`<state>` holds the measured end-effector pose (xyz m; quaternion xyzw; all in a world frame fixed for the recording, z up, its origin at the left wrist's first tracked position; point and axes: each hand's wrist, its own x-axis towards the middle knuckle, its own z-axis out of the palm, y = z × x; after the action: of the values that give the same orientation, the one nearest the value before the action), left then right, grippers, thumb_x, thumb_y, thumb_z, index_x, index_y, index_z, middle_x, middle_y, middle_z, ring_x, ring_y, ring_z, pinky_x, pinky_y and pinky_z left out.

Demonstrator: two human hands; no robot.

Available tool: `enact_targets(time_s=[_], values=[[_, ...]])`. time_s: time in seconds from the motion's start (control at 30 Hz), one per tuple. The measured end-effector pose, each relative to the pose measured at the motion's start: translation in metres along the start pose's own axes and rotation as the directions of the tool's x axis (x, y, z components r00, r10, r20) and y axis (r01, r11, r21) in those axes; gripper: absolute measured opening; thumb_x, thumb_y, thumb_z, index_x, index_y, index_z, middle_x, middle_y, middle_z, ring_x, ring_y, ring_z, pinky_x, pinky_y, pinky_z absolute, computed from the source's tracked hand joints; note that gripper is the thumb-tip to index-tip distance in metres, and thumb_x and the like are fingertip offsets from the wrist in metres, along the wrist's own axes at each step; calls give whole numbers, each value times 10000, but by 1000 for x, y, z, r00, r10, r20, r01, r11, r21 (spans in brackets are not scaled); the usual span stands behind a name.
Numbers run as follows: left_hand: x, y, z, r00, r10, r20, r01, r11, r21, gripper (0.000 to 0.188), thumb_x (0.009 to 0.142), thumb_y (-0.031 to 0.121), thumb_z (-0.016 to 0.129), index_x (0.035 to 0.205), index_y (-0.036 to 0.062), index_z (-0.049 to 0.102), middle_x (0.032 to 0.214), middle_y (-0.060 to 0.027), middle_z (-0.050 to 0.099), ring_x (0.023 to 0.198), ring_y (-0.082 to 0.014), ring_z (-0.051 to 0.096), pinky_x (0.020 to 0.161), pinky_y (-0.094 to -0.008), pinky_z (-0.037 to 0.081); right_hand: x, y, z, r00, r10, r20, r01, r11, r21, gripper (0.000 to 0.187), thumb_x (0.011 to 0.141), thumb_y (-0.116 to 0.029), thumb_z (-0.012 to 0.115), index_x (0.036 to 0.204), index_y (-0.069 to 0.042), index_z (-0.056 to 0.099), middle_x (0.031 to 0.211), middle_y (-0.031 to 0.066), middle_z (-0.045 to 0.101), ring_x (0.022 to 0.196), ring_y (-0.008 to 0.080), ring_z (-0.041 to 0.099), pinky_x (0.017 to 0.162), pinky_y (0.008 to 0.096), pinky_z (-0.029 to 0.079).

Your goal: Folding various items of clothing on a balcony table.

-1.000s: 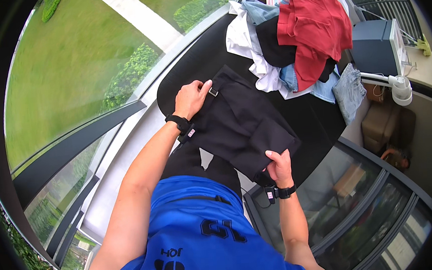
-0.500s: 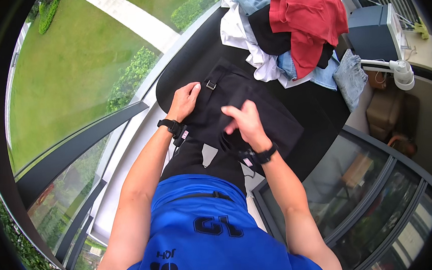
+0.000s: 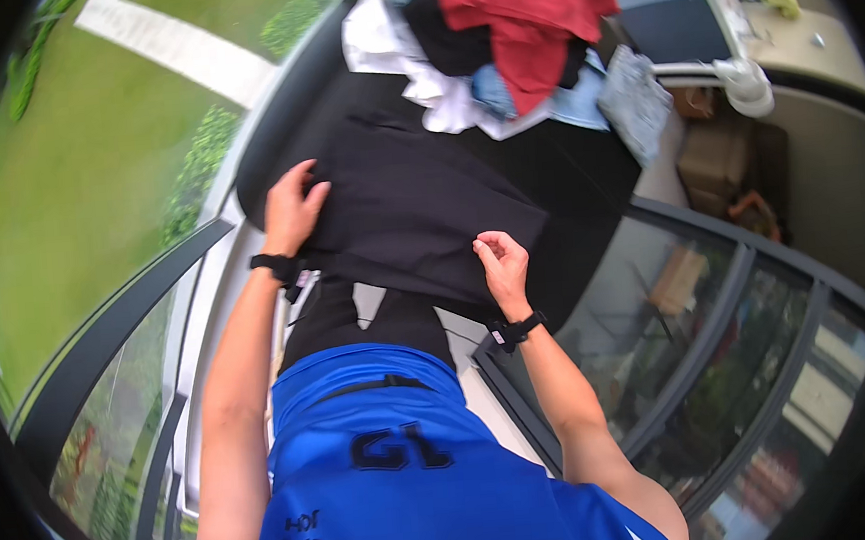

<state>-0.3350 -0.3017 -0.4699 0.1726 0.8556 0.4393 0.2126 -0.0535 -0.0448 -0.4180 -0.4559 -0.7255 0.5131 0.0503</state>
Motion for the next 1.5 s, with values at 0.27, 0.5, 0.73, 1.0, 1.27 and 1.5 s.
enact_targets(time_s=[0.27, 0.5, 0.73, 1.0, 1.27, 1.5], values=[[15, 16, 3, 994, -71, 87, 61, 992, 109, 438, 858, 170, 809, 1219, -45, 684, 1075, -207, 753, 993, -296, 740, 899, -374, 561, 27, 79, -114, 928, -95, -361, -68, 908, -413, 337, 826, -193, 820, 1071, 16, 720, 902, 108, 718, 765, 193, 691, 737, 327, 571], [26, 51, 10, 946, -245, 213, 117, 869, 480, 461, 815, 268, 820, 1078, -92, 706, 980, -272, 725, 980, -395, 716, 896, -418, 541, 38, 110, -104, 936, 318, -149, -325, 945, -28, 295, 793, -188, 851, 708, -6, 635, 617, 22, 568, 600, 130, 545, 576, 363, 456], [20, 53, 29, 974, -109, 196, 22, 916, 399, 599, 853, 391, 798, 1079, -153, 688, 993, -337, 709, 1003, -417, 718, 898, -453, 535, 15, 104, -102, 879, 35, -476, -176, 951, -254, 265, 899, -208, 744, 1055, -9, 664, 1053, 177, 710, 984, 368, 685, 857, 459, 534], [24, 78, 51, 973, -169, 158, 95, 914, 394, 620, 959, 512, 699, 980, -107, 716, 859, -240, 735, 813, -328, 719, 787, -425, 538, -12, 34, -35, 791, -587, 170, 565, 596, -571, 646, 907, -344, 720, 1440, -22, 548, 1565, 162, 476, 1463, 346, 414, 1192, 550, 301], [22, 56, 66, 993, -111, 38, 83, 894, 439, 703, 927, 538, 730, 1006, -159, 683, 888, -290, 722, 847, -379, 709, 825, -438, 529, 35, 96, -28, 858, -453, -241, 156, 678, -718, 779, 911, -485, 686, 1466, 30, 502, 1582, 206, 437, 1444, 382, 422, 1178, 564, 317], [22, 65, 66, 996, -80, 47, 45, 858, 511, 730, 930, 555, 721, 885, -170, 649, 746, -292, 626, 711, -302, 617, 735, -443, 496, 44, 109, -95, 917, -219, -334, -82, 715, -694, 799, 1027, -486, 557, 1603, 3, 296, 1687, 199, 263, 1564, 364, 245, 1247, 584, 174]])
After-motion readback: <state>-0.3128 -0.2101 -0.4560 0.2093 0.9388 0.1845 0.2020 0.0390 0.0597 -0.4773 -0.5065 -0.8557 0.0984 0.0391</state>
